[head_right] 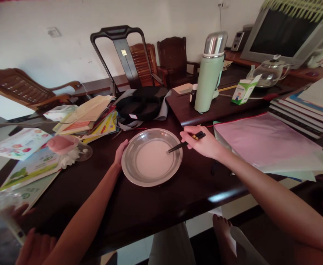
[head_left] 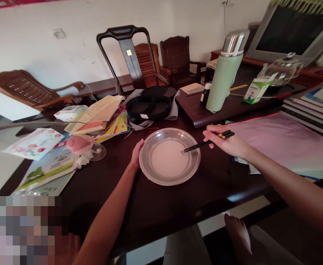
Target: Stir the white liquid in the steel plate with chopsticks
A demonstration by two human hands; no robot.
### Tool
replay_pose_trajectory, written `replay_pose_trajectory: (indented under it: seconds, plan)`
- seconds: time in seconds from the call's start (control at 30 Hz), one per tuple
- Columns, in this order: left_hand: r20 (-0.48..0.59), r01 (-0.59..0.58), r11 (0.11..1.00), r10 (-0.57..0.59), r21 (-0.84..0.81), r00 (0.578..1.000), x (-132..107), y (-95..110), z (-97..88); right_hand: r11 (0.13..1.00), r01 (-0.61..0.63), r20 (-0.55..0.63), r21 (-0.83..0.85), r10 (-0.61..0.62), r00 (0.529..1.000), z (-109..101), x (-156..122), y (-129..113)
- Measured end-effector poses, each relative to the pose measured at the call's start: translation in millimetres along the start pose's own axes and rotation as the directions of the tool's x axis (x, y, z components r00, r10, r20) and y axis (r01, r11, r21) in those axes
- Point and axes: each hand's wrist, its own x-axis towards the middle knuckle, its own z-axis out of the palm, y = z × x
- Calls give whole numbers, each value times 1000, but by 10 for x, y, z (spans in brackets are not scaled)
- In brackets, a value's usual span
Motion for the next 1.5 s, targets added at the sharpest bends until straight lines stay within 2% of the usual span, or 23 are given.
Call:
replay_pose_trajectory:
  seconds: [0.1, 0.2, 0.33, 0.43, 0.57, 0.67, 0.87, 0.93, 1.03, 1.13, 1.27, 1.4, 1.5]
  plan:
    - [11, 3, 1000, -3, 0, 1000, -12, 9, 7, 998, 61, 33, -15, -60, 998, -49, -82, -97]
    - [31, 0, 1000, 0, 6, 1000, -16, 13, 5, 986, 164, 45, -43, -162, 986, 13, -117, -193]
    - [61, -7, 1000, 6, 8, 998, -1, 5, -13, 966, 257, 89, -25, -254, 963, 206, -130, -274]
    - [56, -20, 1000, 19, 19, 998, 7, 2, -16, 944, 326, 94, 49, -329, 940, 412, -100, -247]
    - [34, -2, 1000, 2, 4, 999, -16, 11, 10, 943, 285, 61, 171, -299, 952, 591, 18, -88]
    - [45, 16, 1000, -16, -7, 999, -46, 20, 32, 969, 215, 14, 122, -218, 976, 510, 88, 12]
    - [48, 0, 1000, 0, -3, 999, -44, 18, 25, 1000, 24, -35, -14, -25, 999, 67, -30, -64]
    - [65, -8, 1000, 8, -5, 998, -27, 12, 9, 1000, -7, -7, -1, 7, 1000, -12, -105, -126]
    - [82, -8, 1000, 8, -6, 997, -9, 5, -9, 1000, 16, 26, 13, -16, 1000, -21, -188, -219]
    - [85, -7, 1000, 6, 10, 996, -8, 7, -10, 995, 97, 55, 28, -98, 994, 74, -224, -298]
    - [80, -31, 999, 28, 32, 996, -9, 9, -8, 972, 181, 116, 147, -199, 973, 343, -205, -304]
    - [99, -34, 999, 33, 12, 995, 1, -1, -25, 938, 253, 20, 236, -265, 964, 651, -95, -143]
    - [93, -34, 999, 33, 10, 995, -5, -4, -27, 945, 231, -25, 232, -231, 973, 715, 4, -5]
